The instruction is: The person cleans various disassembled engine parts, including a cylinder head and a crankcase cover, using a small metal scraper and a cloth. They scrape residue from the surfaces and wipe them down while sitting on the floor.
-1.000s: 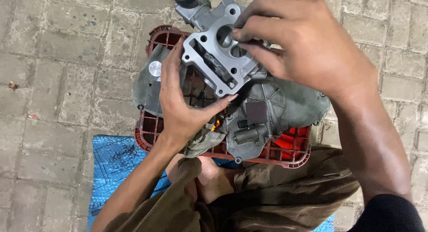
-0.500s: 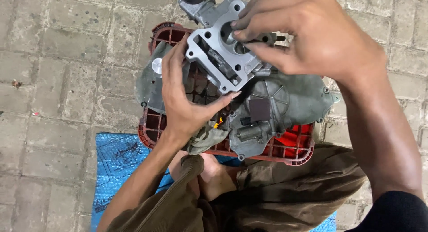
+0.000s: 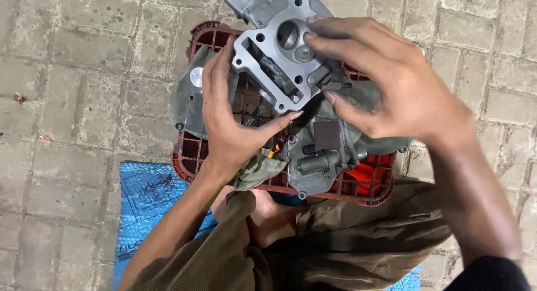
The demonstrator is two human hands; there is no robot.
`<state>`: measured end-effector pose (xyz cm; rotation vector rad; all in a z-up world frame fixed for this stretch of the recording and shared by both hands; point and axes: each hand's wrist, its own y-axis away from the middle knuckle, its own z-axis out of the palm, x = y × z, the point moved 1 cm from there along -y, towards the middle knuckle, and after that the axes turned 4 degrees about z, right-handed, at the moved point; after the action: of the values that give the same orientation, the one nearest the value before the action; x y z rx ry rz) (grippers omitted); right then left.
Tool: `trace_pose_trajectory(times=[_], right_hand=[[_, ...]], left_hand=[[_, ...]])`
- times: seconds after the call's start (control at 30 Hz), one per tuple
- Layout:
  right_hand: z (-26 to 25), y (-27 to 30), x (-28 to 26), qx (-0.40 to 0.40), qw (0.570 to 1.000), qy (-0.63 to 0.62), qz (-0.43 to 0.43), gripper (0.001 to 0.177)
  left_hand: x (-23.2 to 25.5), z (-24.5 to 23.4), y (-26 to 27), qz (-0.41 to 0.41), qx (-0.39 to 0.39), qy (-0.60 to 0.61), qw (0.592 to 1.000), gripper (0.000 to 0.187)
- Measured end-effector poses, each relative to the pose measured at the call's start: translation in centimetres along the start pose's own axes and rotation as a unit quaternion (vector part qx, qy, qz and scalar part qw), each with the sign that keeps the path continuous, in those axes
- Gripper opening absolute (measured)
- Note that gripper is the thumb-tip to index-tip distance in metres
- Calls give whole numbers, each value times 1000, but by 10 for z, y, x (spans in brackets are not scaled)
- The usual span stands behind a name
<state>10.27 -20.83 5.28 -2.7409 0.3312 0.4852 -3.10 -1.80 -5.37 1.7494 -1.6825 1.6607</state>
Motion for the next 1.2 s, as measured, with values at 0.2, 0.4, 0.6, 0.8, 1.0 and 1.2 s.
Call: trace_pose_trajectory(times=[0.2,0.4,0.6,0.8,1.0,1.2], right_hand=[[22,17,10,91,995,-11,42,63],[27,16,-3,141,985,54,80,64],[51,10,-39,273,956,104,24,35],[105,-4,-116,245,960,-23,135,30],[148,-75,-126,148,965,28,213,33],[184,-121,-98,200,907,277,247,12]], left_hand=[[6,-49,-6,56,15,-57,997,94],[-22,-102,-39,-9,-59,-148,987,17],[-32,-82,-37,-70,-92,-207,971,33],[-43,-88,-39,-100,-125,-196,967,31],[-49,-103,-30,-266,-148,-159,939,46],[-69,-97,-1,-273,-95,-75,954,57]])
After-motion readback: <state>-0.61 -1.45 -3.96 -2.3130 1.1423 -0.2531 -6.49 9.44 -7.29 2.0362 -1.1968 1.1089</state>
